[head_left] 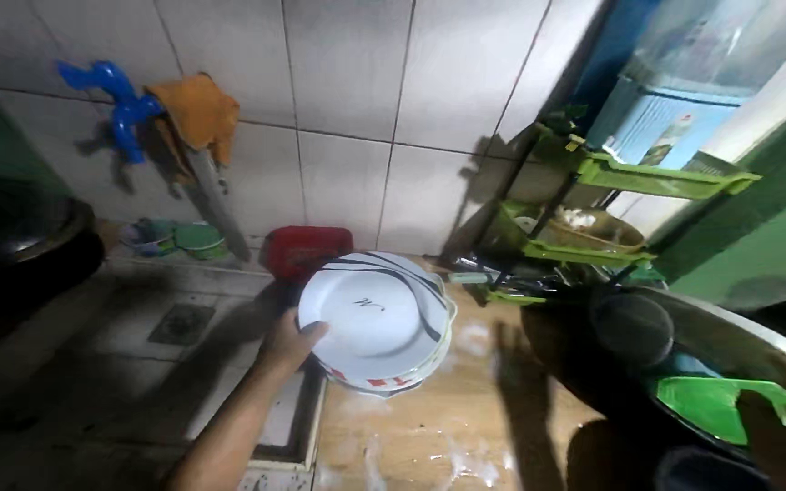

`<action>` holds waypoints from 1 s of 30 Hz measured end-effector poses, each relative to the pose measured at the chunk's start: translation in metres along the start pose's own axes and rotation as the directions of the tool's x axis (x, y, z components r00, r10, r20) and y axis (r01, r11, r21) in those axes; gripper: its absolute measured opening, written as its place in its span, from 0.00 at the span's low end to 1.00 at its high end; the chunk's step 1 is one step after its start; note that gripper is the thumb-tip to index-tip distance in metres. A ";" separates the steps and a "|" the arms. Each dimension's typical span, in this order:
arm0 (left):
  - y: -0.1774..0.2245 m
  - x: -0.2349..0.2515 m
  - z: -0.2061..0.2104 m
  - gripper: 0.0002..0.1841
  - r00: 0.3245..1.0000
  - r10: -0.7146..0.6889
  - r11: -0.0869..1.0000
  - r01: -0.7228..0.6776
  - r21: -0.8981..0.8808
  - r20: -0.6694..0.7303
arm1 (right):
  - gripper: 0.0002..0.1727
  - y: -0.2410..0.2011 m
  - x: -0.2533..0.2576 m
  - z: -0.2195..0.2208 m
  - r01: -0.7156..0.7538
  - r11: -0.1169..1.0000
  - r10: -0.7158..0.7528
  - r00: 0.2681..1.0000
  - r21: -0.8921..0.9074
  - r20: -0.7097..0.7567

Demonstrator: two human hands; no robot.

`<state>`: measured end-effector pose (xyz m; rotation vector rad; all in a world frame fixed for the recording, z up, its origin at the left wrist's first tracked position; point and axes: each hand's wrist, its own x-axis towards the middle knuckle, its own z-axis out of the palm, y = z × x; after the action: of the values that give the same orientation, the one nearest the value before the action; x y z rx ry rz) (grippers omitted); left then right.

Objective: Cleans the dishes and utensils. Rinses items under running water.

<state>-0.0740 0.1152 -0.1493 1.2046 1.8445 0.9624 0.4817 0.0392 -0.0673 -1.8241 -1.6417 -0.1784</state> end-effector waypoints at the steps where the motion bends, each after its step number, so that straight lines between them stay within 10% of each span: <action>1: -0.001 0.006 0.001 0.34 1.000 0.014 1.000 -0.014 -0.024 0.014 | 0.29 -0.030 -0.010 0.012 -0.001 0.997 -0.002 0.999 0.072 0.045; 6: -0.002 0.025 0.011 0.41 0.975 -0.155 0.912 0.203 -0.357 0.160 | 0.33 -0.163 -0.059 0.111 -0.311 0.874 0.113 0.878 0.374 0.466; 11: -0.001 0.026 0.009 0.34 0.951 -0.154 0.823 0.274 -0.498 0.267 | 0.32 -0.242 -0.072 0.203 -0.709 0.340 0.336 0.705 0.618 0.624; 18: -0.002 0.030 -0.001 0.38 0.946 -0.059 0.832 0.223 -0.507 0.319 | 0.30 -0.292 -0.080 0.202 -0.691 0.500 0.591 0.713 0.522 0.378; 30: 0.001 0.029 -0.007 0.37 0.916 -0.051 0.818 0.267 -0.510 0.398 | 0.25 -0.322 -0.084 0.177 -0.805 0.506 0.676 0.593 0.309 0.437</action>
<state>-0.0889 0.1417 -0.1497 0.7789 1.2183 1.0016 0.1099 0.0628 -0.1236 -2.0126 -0.7525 0.8373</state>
